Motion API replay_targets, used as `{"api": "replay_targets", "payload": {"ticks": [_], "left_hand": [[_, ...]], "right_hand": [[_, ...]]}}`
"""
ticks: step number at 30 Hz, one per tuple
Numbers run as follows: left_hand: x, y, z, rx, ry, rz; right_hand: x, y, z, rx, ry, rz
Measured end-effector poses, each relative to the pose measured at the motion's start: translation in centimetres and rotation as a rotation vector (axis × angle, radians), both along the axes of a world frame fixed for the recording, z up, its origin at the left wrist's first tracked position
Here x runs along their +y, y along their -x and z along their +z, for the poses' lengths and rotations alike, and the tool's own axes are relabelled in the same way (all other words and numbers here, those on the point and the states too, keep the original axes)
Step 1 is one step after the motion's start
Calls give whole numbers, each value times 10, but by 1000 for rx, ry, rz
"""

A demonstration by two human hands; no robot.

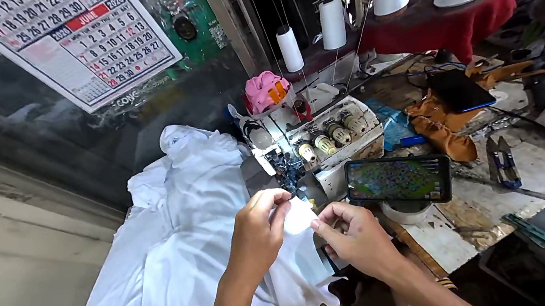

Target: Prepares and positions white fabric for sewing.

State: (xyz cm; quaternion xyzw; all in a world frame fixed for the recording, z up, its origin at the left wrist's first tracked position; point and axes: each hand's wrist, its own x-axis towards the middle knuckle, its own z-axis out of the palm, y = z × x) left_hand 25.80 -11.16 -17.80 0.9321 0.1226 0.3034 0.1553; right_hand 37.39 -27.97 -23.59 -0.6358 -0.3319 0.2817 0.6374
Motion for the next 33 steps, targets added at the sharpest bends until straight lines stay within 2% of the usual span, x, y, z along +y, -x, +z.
{"api": "replay_targets", "payload": {"ticks": [3,5,10,14,19,24,28,31,33], "left_hand": [[-1,-2,0,-24,127,-4],[0,-4,-1,-28,133,-5],[2,-8,5,112,-158,-25],[3,-3,6,200,-187,-34],[5,-4,0,50,-37,11],[9,-15,9,48,139,84],[5,-19,3,-14,60,106],[-2,-14,-3,-25,-39,100],[-1,-11,-1,-8,-15,68]], "right_hand": [[0,0,-1,-3,-6,-2],[-1,0,-2,-2,-7,-2],[-2,-1,-2,7,11,4],[-3,-2,-2,16,5,4],[2,0,0,89,-42,10],[14,-1,2,124,-68,-115],[18,1,3,131,-94,-172],[14,4,4,111,-79,-136],[10,4,3,92,-64,-99]]}}
